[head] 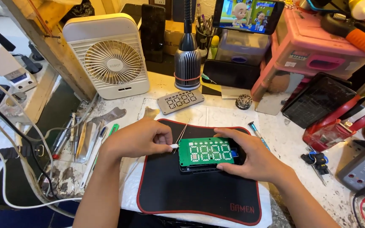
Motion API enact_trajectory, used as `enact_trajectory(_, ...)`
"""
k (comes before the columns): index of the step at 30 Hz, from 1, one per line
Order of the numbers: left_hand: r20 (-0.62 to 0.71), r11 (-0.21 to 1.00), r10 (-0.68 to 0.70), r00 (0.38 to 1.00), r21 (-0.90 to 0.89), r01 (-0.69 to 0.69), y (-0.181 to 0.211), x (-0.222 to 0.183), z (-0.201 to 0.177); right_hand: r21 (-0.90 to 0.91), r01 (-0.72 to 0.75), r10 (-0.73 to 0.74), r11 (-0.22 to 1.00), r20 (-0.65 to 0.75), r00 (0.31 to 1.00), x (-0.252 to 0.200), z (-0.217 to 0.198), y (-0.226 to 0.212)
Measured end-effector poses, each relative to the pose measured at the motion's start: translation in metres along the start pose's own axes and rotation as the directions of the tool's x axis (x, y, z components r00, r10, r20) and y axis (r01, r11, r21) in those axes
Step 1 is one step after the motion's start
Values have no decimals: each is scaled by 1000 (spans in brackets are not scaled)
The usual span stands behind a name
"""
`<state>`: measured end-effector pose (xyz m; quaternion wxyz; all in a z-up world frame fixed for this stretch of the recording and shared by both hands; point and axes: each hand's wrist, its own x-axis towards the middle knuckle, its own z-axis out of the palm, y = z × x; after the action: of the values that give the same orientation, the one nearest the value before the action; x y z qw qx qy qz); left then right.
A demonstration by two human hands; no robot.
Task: Assembling and testing a digital clock by connecting the display board and checking circuits with a multimeter.
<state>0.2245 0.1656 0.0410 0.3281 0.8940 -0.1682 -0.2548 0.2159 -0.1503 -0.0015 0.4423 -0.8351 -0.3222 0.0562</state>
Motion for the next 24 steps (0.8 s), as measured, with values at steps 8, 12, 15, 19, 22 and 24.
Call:
enact_trajectory(8,-15,1000,18,1000,4,-18,-7,4,3,-5,0,0,1000,-8,1000,0,0,4)
enact_trajectory(12,0,998,69,998,-10,-69,-11,5,5,10,-2,2,1000,2,1000,1,-1,3)
enact_trajectory(15,2,995,94,996,-15,-94,-12,6,6,16,6,-6,1000,0,1000,1,-2,3)
enact_trajectory(19,-2,993,114,994,-25,-114,-15,9,7,22,14,-14,1000,0,1000,1,-2,5)
enact_trajectory(22,7,995,97,995,-39,-97,-11,7,5,25,13,-13,1000,0,1000,1,-2,4)
enact_trajectory(24,9,995,94,996,-41,-93,-11,7,5,27,15,-15,1000,-1,1000,1,-2,4)
